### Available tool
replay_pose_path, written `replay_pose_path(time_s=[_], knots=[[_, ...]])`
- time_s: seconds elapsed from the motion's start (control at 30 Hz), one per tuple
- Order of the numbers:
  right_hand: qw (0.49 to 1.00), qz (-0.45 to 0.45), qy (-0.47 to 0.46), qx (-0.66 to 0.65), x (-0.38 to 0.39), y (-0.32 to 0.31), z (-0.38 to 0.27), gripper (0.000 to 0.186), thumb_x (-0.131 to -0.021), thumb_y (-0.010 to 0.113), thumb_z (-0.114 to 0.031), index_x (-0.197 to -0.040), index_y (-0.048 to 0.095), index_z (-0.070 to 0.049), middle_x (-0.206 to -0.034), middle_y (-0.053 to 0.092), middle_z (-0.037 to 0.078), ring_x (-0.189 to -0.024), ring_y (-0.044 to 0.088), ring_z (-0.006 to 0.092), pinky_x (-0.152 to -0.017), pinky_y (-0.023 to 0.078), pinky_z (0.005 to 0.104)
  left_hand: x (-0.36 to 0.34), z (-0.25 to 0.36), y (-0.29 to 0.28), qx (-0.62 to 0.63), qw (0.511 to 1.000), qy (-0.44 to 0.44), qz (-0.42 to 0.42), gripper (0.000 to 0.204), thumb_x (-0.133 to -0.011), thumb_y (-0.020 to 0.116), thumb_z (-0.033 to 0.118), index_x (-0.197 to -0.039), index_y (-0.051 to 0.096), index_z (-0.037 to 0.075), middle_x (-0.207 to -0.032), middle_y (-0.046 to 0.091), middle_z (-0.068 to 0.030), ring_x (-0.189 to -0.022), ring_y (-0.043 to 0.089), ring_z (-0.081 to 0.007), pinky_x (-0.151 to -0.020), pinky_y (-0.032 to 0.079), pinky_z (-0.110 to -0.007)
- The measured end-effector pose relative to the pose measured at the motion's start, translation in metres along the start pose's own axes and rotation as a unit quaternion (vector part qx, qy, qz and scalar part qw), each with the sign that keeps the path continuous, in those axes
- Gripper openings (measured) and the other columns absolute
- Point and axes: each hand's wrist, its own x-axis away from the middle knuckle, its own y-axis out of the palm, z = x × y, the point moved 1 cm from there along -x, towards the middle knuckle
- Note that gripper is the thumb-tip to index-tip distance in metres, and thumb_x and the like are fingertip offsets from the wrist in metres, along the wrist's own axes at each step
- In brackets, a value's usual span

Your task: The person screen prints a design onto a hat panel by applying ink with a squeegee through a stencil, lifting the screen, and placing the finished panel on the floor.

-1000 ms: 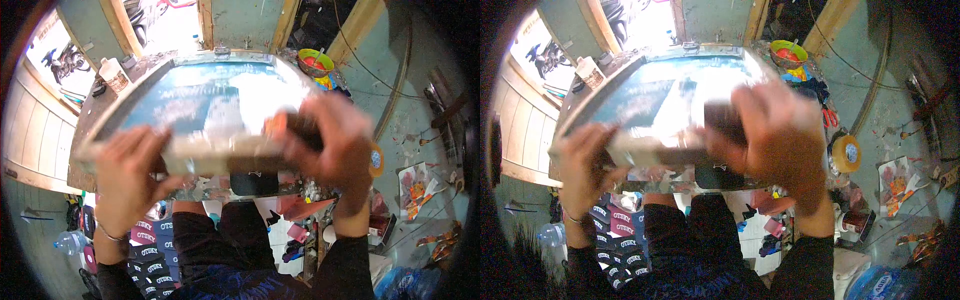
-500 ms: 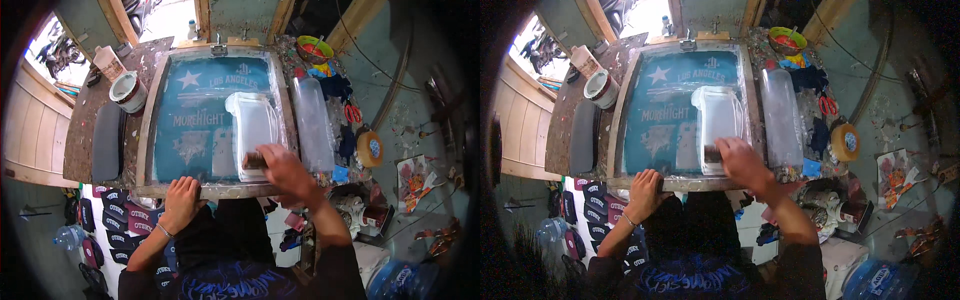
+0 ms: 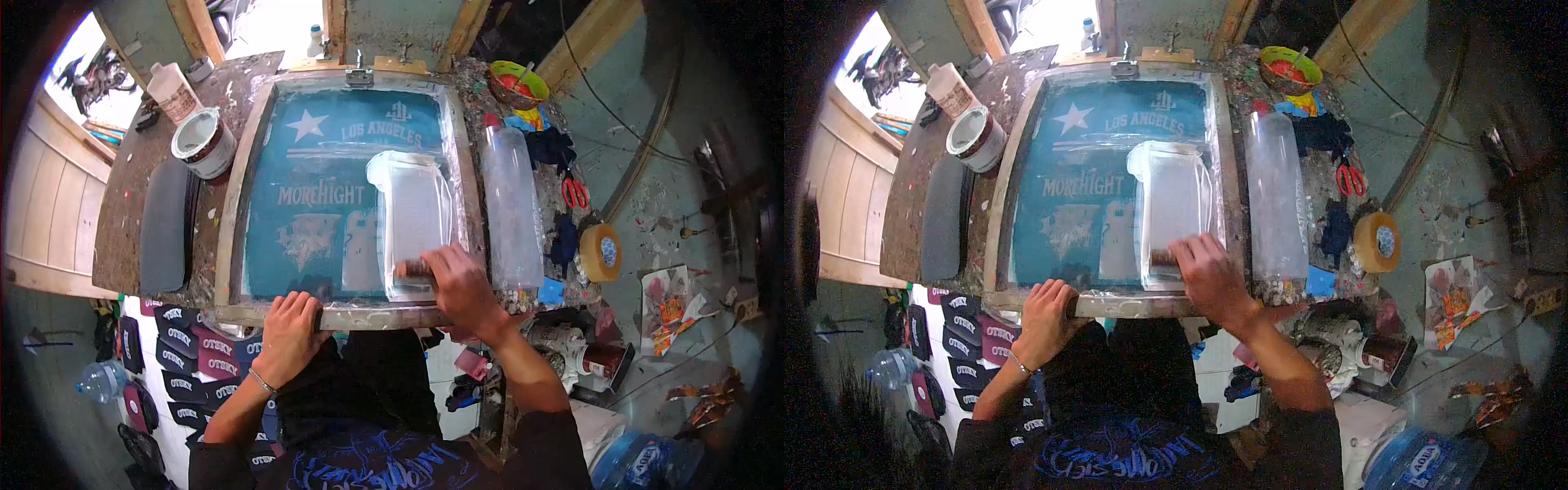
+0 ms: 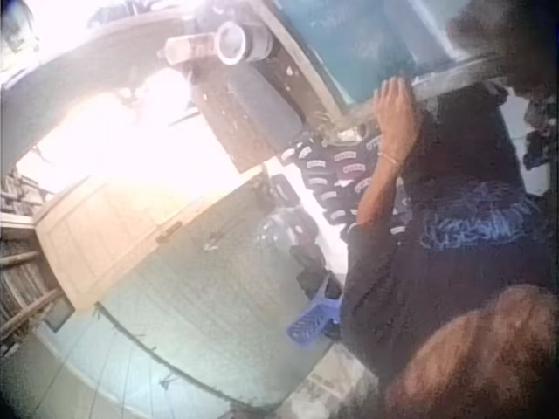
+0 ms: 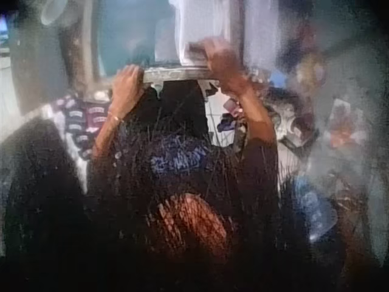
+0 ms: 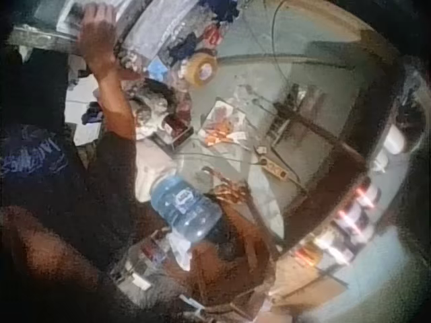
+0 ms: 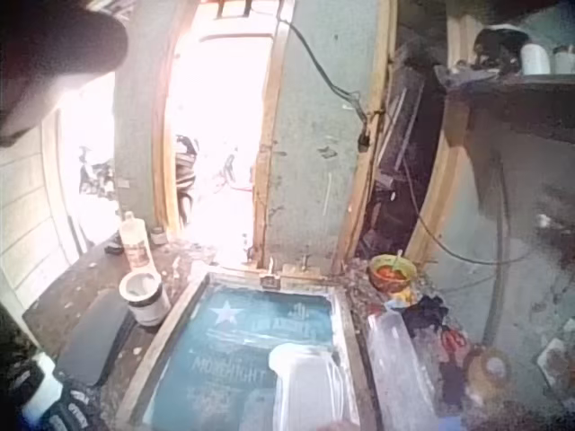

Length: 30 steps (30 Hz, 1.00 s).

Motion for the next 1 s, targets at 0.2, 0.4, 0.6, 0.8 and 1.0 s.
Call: replay_pose_path(time_s=[0.2, 0.4, 0.6, 0.8, 1.0], knots=[[0.992, 0.106, -0.011, 0.073, -0.08, 0.017, 0.06, 0.029, -0.084, 0.05, 0.002, -0.11, 0.061, 0.0, -0.103, 0.065, 0.02, -0.102, 0.06, 0.0385, -0.091, 0.05, 0.0464, -0.002, 0.004, -0.001, 0.009, 1.0, 0.0, 0.01, 0.04, -0.068, 0.081, 0.019, -0.097, 0.058, 0.004, -0.092, 0.055, -0.0098, -0.092, 0.054, -0.0297, -0.08, 0.042, -0.039], [0.991, 0.118, -0.007, 0.055, -0.133, 0.01, 0.092, 0.025, -0.083, 0.051, 0.003, -0.106, 0.06, 0.0, -0.103, 0.065, 0.021, -0.103, 0.06, 0.042, -0.092, 0.049, 0.0493, 0.001, -0.002, 0.011, 0.006, 1.0, -0.011, 0.006, 0.045, -0.067, 0.086, 0.025, -0.096, 0.058, 0.005, -0.09, 0.056, -0.0095, -0.09, 0.055, -0.03, -0.081, 0.043, -0.041], [0.996, 0.07, 0.054, 0.0, -0.158, 0.005, 0.113, 0.032, -0.078, 0.055, 0.007, -0.109, 0.059, 0.0, -0.102, 0.065, 0.023, -0.104, 0.06, 0.0435, -0.094, 0.048, 0.0503, 0.005, -0.01, 0.03, 0.015, 0.999, -0.024, 0.019, 0.047, -0.071, 0.084, 0.029, -0.099, 0.055, 0.005, -0.095, 0.052, -0.0122, -0.093, 0.052, -0.0324, -0.082, 0.041, -0.043], [0.996, 0.077, 0.01, 0.05, -0.141, 0.018, 0.099, 0.034, -0.077, 0.054, 0.008, -0.11, 0.059, 0.0, -0.107, 0.065, 0.023, -0.104, 0.06, 0.0435, -0.097, 0.048, 0.05, 0.007, -0.01, 0.032, 0.043, 0.998, -0.046, 0.019, 0.048, -0.071, 0.084, 0.029, -0.1, 0.055, 0.004, -0.096, 0.051, -0.0125, -0.094, 0.051, -0.0328, -0.083, 0.04, -0.043], [0.998, 0.036, 0.036, 0.04, -0.07, 0.013, 0.055, 0.037, -0.075, 0.053, 0.008, -0.111, 0.059, 0.0, -0.103, 0.064, 0.021, -0.101, 0.06, 0.0418, -0.092, 0.05, 0.0493, 0.006, -0.006, 0.029, 0.053, 0.997, -0.052, 0.025, 0.048, -0.067, 0.086, 0.021, -0.1, 0.056, 0.004, -0.095, 0.051, -0.0119, -0.094, 0.051, -0.0322, -0.083, 0.04, -0.041]])
